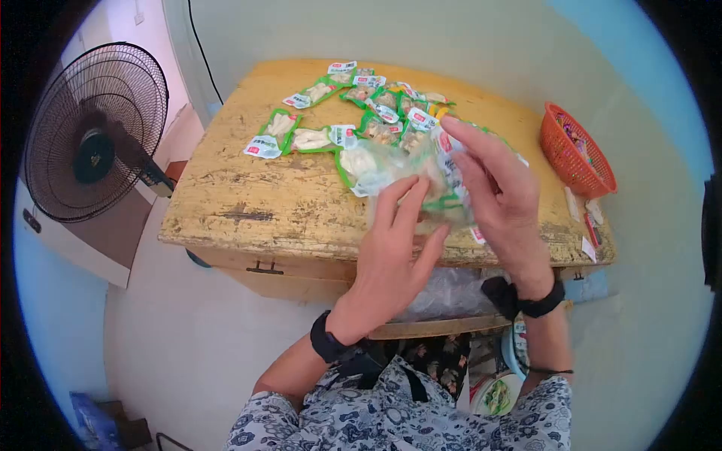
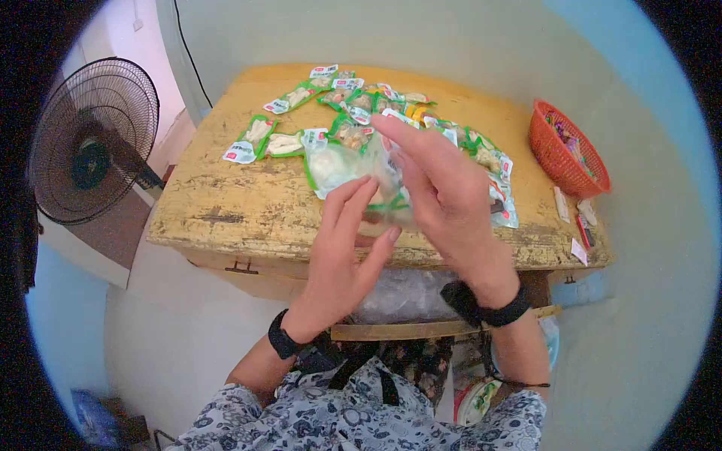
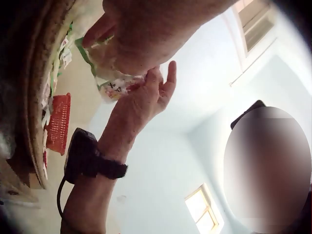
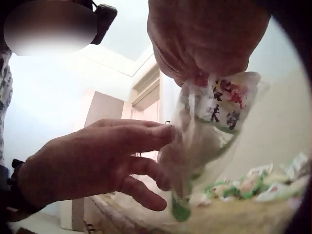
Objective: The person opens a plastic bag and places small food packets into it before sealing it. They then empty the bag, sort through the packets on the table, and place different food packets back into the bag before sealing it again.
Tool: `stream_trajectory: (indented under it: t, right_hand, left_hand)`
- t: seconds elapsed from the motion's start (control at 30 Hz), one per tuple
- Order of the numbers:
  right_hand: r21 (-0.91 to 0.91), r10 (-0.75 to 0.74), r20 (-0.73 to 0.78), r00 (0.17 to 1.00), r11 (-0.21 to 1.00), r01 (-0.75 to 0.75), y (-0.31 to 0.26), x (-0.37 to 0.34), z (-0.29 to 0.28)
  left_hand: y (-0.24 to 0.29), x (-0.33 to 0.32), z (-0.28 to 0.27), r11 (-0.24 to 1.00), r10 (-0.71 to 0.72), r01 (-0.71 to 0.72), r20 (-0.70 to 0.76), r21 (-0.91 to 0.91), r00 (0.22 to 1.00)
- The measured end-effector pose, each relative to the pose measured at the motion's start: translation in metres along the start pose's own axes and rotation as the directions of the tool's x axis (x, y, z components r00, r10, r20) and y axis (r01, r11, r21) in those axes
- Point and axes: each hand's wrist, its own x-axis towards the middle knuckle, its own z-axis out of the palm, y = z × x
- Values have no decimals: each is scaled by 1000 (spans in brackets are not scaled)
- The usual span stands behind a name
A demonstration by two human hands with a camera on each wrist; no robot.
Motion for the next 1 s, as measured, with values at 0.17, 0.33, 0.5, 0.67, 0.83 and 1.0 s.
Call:
stream_trajectory:
  t: [0.17, 0.33, 0.5, 0.67, 0.83, 1.0]
  right_hand:
    - [-206, -209, 362, 909, 933, 296, 10, 28, -28]
    - [-238, -176, 496, 850, 914, 328, 25, 3, -19]
    - [-149, -218, 443, 870, 939, 310, 26, 4, -19]
    - [-130, -166, 294, 941, 969, 211, 34, -9, -15]
    - [-56, 153, 196, 969, 988, -144, 33, -32, -45]
    - [46, 532, 338, 776, 814, -578, 59, -63, -68]
  left_hand:
    - [10, 18, -15, 935, -283, 315, 189, -163, 940]
    - [-17, 32, -32, 993, -103, 108, 93, -47, 990]
    - [-50, 60, -20, 828, -229, 382, 374, -411, 899]
    - [-46, 72, -26, 745, -274, 548, 575, -380, 771]
    - [-51, 65, -21, 629, -323, 569, 488, -530, 811]
    - [-57, 63, -15, 548, -325, 561, 461, -620, 826]
